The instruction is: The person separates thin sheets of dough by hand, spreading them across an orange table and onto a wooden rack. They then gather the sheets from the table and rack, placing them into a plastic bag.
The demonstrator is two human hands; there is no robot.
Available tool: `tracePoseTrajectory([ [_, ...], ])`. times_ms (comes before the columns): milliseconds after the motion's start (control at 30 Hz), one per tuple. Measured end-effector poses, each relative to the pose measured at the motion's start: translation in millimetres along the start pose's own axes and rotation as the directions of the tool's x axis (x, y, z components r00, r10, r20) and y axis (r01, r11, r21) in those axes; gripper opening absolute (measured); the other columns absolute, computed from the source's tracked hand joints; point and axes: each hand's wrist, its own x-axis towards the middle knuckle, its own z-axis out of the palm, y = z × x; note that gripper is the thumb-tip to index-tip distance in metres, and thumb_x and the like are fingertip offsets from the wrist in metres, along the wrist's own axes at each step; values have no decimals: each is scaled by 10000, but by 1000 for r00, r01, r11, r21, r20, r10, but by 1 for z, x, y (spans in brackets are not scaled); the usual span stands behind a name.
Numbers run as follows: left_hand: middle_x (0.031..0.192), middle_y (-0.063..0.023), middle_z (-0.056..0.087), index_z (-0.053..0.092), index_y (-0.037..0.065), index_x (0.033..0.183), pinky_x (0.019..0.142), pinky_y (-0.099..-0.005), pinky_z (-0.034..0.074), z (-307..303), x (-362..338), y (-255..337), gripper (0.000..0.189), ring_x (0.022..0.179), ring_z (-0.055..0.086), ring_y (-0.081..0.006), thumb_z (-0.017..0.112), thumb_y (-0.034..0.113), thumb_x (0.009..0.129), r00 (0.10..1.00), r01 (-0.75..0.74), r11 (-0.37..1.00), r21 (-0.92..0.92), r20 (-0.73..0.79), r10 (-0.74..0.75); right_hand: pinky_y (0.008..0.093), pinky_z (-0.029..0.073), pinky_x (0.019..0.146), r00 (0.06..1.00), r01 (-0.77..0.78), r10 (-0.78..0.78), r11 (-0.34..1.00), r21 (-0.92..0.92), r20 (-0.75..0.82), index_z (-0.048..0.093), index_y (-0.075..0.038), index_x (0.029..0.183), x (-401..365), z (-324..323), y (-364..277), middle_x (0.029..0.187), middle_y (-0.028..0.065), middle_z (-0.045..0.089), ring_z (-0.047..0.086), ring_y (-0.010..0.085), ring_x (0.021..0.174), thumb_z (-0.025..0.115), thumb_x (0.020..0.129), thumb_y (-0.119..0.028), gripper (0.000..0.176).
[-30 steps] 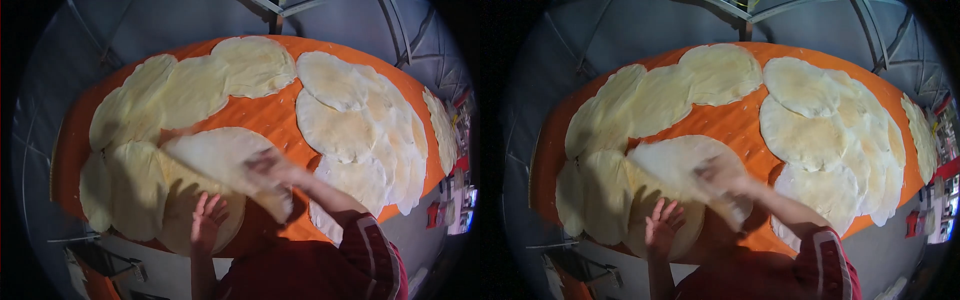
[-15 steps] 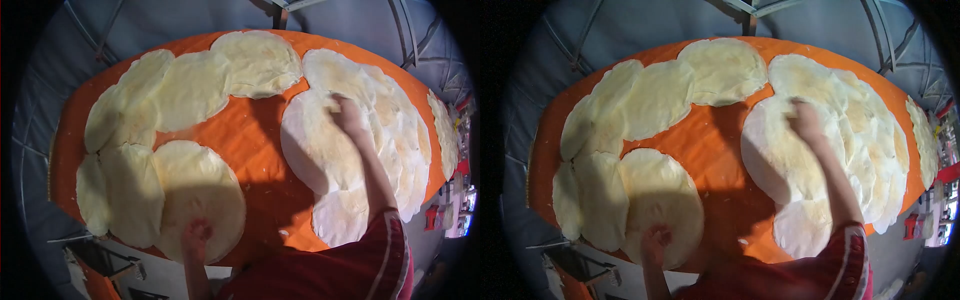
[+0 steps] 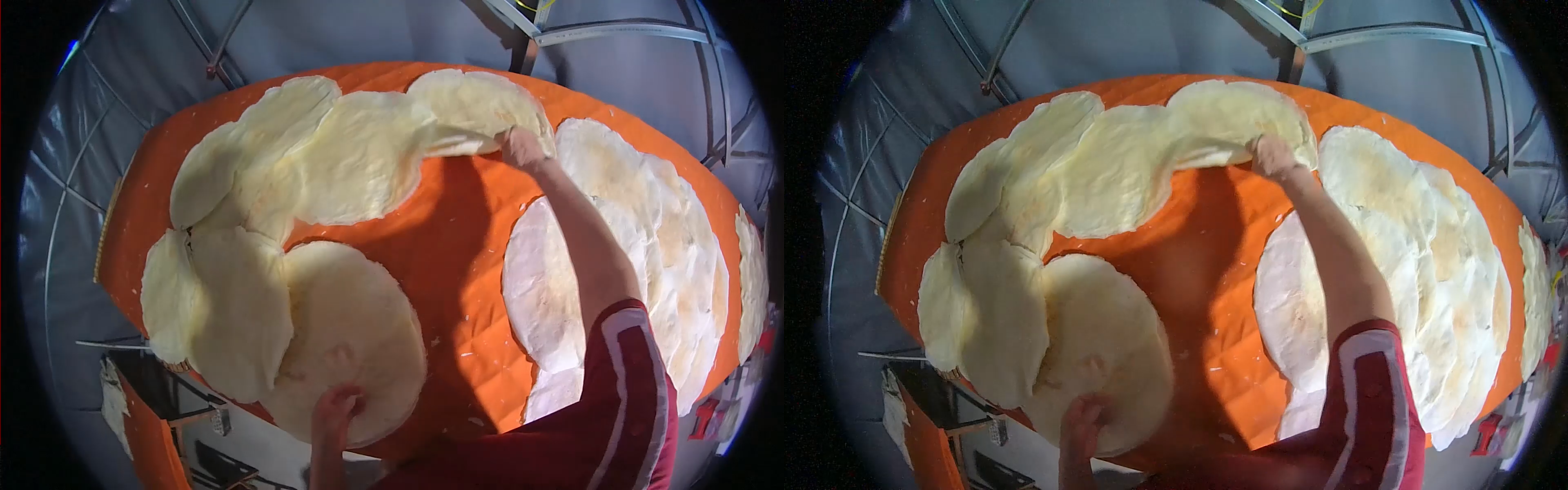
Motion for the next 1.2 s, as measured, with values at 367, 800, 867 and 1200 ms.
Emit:
tracePoseTrajectory([
  [367, 1118, -101, 420, 350, 55, 1146, 816, -407, 413, 162, 94, 16, 343, 1015, 447, -215, 438, 154, 829, 674, 368, 830, -419, 735, 72, 221, 309, 446, 640, -601, -359, 318, 734, 680, 491, 12, 609, -72, -228, -139, 503, -10, 392, 356, 59, 502, 571, 642, -121, 159],
  [800, 1015, -111, 494, 365, 8, 1110, 817, -344, 408, 192, 85, 25, 565, 942, 495, -222, 529, -71, 576, 576, 250, 919, -304, 810, 111, 376, 398, 825, 754, -656, 308, 412, 633, 581, 333, -43, 1180, -131, -209, -205, 1134, 122, 407, 397, 261, 1059, 777, 476, -300, 872],
  [867, 1014, -111, 496, 369, 13, 1109, 815, -346, 410, 189, 91, 15, 559, 944, 495, -228, 540, -76, 584, 592, 253, 910, -328, 796, 122, 354, 415, 807, 729, -684, 293, 266, 679, 619, 363, -30, 1159, -133, -206, -203, 1081, 131, 461, 465, 259, 986, 767, 498, -307, 823],
  [1200, 927, -33, 529, 455, 24, 999, 717, -249, 445, 199, 96, -3, 425, 825, 517, -100, 679, 91, 644, 652, -338, 910, -239, 638, 410, 300, 432, 521, 791, -584, 338, 664, 467, 509, 540, 47, 718, -95, -210, -210, 686, 148, 544, 546, 224, 578, 627, 643, -171, 247],
])
